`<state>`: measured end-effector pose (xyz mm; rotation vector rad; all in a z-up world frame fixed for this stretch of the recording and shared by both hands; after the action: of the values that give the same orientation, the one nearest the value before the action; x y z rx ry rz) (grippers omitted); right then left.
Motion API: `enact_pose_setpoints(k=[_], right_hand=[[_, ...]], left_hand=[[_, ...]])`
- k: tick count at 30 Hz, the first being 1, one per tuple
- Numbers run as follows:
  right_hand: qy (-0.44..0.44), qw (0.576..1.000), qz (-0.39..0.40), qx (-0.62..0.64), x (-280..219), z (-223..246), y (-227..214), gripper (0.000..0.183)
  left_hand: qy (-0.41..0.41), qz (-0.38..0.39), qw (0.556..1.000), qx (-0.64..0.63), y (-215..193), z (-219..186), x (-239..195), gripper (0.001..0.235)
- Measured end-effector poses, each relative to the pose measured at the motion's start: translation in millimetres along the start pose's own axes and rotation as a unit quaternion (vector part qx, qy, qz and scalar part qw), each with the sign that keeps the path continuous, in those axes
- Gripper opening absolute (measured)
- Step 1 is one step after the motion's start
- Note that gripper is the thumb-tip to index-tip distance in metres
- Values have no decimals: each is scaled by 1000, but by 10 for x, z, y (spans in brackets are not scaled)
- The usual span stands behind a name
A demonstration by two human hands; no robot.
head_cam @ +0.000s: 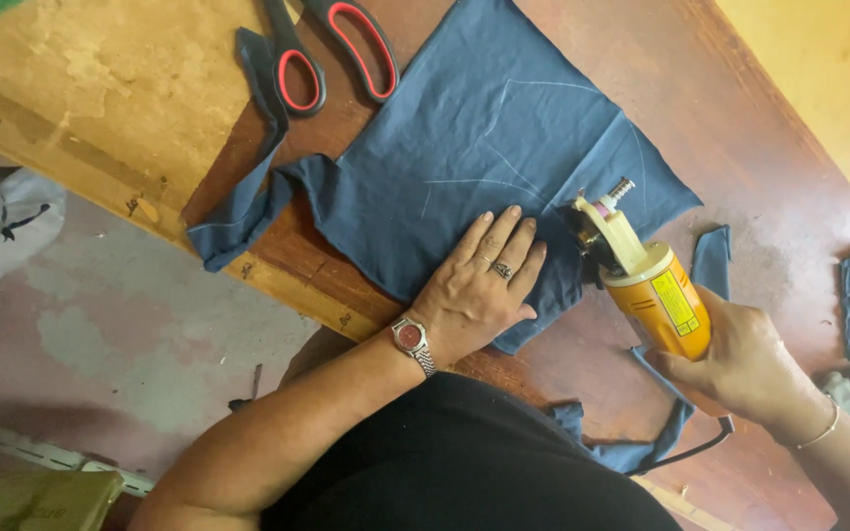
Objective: Cutting out specific garment pieces from blue fabric using a paper template, chalk for marking, scissors, and an electric rotary cutter.
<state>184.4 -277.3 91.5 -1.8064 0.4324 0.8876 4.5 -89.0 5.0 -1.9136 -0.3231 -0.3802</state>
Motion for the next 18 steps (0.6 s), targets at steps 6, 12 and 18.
enact_pose_setpoints(k=[6,12,18], right_hand=[[-19,1000,-5,-4,96,-40,-22,50],[-60,997,-8,-44,182,-15,-66,56],[-80,995,-20,-63,227,34,-88,55]], left_hand=[[48,28,998,-4,80,-11,-60,61],[74,17,997,-2,59,3,-78,54],[91,7,995,31,87,9,-113,51]])
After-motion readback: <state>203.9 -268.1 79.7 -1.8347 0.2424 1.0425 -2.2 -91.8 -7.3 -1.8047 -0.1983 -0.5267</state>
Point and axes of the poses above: each hand's wrist, its own x-axis towards the middle knuckle, its own y-axis out of the palm, z = x × y, the point moved 4 cm from there along x, towards the middle knuckle, and after that the axes turned 8 degrees about y, right-handed, at the moved point
